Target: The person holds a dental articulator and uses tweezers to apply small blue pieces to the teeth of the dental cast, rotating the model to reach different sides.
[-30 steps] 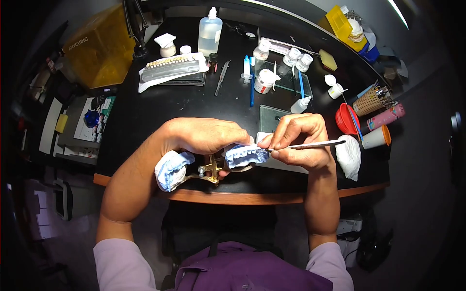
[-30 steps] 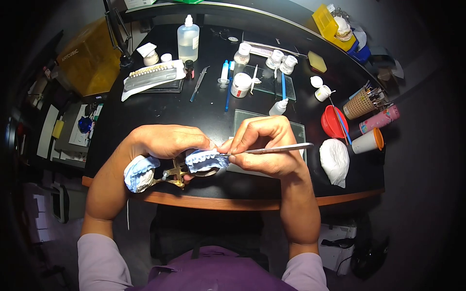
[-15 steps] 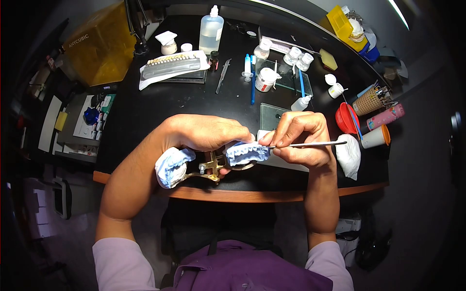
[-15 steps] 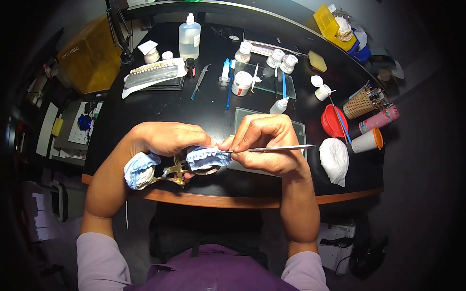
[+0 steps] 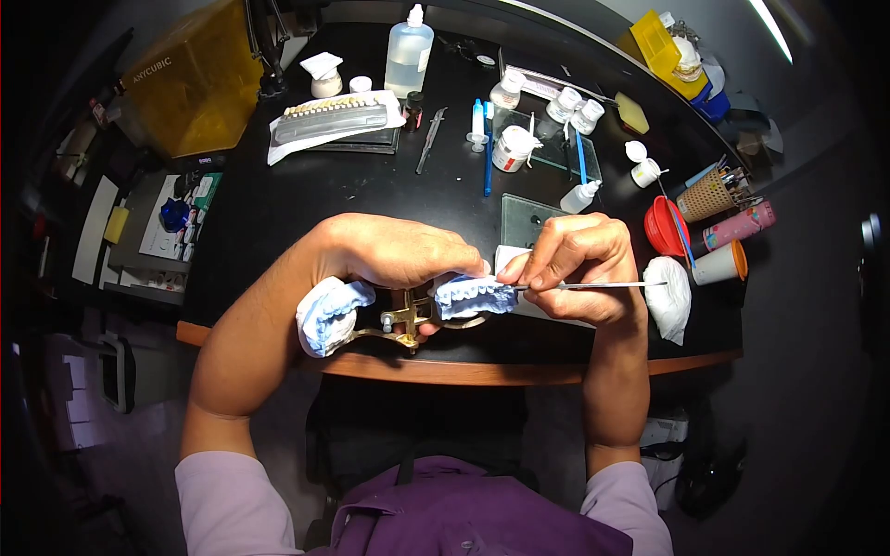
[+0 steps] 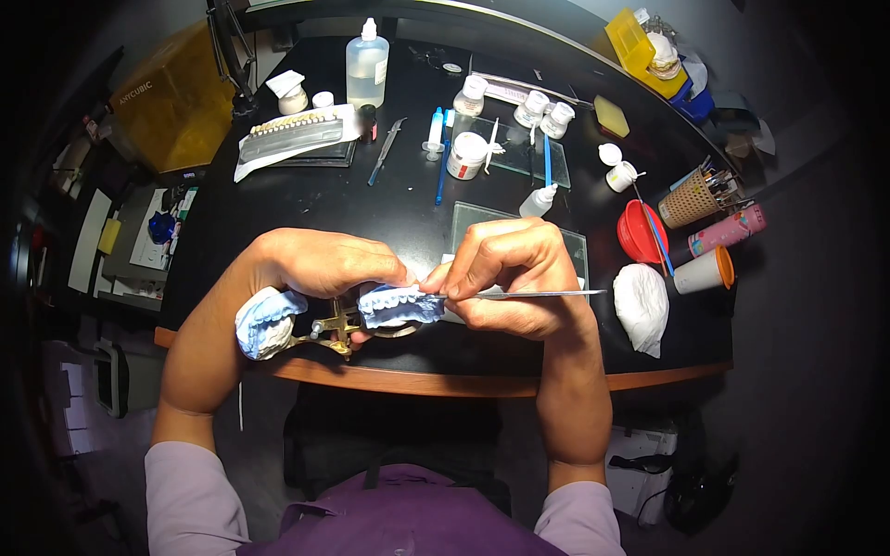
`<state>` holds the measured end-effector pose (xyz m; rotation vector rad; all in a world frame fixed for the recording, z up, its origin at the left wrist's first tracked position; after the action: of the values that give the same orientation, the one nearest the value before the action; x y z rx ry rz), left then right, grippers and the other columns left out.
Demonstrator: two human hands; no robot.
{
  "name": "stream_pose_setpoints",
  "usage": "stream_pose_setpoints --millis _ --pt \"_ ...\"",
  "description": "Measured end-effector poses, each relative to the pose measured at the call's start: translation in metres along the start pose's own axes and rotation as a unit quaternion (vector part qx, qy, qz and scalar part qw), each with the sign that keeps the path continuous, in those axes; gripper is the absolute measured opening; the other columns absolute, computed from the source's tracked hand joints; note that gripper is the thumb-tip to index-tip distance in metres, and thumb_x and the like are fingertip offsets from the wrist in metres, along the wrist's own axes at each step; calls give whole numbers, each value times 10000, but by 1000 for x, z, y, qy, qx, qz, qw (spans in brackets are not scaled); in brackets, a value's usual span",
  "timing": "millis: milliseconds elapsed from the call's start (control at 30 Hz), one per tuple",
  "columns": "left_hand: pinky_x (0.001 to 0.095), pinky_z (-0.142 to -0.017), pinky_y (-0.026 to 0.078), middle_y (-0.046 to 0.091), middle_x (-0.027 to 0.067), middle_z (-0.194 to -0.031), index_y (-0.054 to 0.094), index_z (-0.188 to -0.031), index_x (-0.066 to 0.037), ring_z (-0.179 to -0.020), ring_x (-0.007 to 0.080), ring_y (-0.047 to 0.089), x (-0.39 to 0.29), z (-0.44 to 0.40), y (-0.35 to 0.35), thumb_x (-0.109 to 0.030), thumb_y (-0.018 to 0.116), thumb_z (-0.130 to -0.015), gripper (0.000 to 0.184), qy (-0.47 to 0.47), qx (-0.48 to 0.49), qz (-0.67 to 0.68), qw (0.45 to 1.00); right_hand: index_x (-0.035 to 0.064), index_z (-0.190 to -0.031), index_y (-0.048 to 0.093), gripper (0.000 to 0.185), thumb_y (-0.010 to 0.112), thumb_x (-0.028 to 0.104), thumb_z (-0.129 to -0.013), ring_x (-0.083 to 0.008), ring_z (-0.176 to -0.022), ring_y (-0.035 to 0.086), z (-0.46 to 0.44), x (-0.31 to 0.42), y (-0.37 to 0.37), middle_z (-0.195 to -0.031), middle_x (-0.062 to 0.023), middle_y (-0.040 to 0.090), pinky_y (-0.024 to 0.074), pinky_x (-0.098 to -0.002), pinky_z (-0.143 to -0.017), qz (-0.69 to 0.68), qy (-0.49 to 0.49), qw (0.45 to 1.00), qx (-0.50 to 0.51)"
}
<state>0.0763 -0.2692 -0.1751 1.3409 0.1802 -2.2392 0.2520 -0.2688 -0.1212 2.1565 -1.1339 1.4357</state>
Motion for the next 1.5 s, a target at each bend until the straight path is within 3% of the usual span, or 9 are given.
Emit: stream_pose_setpoints --millis 233,533,633,667,733,833,1033,1167,1500 --pt "296 -556 564 648 87 -813 617 -1002 -12 -639 158 658 -3 5 4 -355 409 -1026 402 -40 -15 0 999 -27 -711 696 141 708 -153 -649 -294 -779 741 1 -1 -1 -730 -122 659 627 -424 -785 -17 0 1000 8" --pt "301 -536 554 650 93 -768 622 -958 -15 -628 163 657 -4 1 -5 -369 381 -1042 436 49 -3 -81 995 -27 -705 662 101 721 -108 -713 -255 -784 728 -2 -1 -1 -745 -124 664 614 -422 -814 -24 -4 1000 -5" --pt "338 -552 564 650 106 -759 623 -1029 9 -616 207 670 -24 29 -19 -277 412 -1012 356 -14 -166 -160 973 -21 -730 636 111 678 -116 -771 -208 -779 697 -2 -1 -4 -778 -114 657 590 -460 -888 -33 -24 997 -73" --pt "349 -543 536 645 124 -712 618 -956 13 -572 213 652 -31 32 -29 -285 416 -1015 365 85 -219 -302 924 -16 -738 630 118 663 -120 -785 -204 -788 692 -2 -4 -8 -790 -113 657 580 -474 -911 -44 -39 993 -100" --pt "355 -537 506 634 134 -674 609 -935 16 -546 217 628 -42 45 -26 -286 431 -1017 360 92 -367 -411 830 -7 -773 623 123 662 -120 -804 -210 -825 697 1 -5 -13 -793 -110 654 571 -460 -918 -36 -23 987 -157" --pt "347 -533 486 613 123 -662 611 -943 21 -522 198 600 -45 48 -20 -292 449 -1024 361 136 -409 -444 786 -13 -790 620 122 686 -115 -801 -202 -848 700 2 -4 -19 -822 -110 659 576 -384 -864 18 -11 975 -219" --pt "300 -570 520 634 81 -719 623 -985 -1 -594 156 634 -38 25 -28 -318 390 -1050 398 269 -270 -73 922 -36 -801 636 91 691 -105 -779 -190 -843 712 7 -5 -12 -842 -114 669 572 -289 -775 204 -75 916 -336" --pt "370 -663 553 636 114 -760 600 -1073 20 -679 245 660 -30 -1 -28 -387 271 -1038 525 296 -185 175 921 -23 -805 649 99 716 -80 -760 -256 -849 730 9 5 -7 -802 -127 671 577 -326 -783 252 -149 877 -382" --pt "403 -700 553 648 149 -754 577 -1092 -28 -731 282 667 -15 -25 -11 -448 257 -1002 535 320 -126 319 883 -27 -830 638 101 703 -89 -783 -240 -883 707 -7 4 -6 -842 -114 657 573 -377 -872 172 -177 920 -304"
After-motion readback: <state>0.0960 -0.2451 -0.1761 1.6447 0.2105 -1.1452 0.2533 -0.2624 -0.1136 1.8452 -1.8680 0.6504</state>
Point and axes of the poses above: each hand's wrist, its own z-axis away from the middle knuckle, its own y-axis out of the palm, x = y × z, the point moved 5 cm from there along -z, towards the middle knuckle
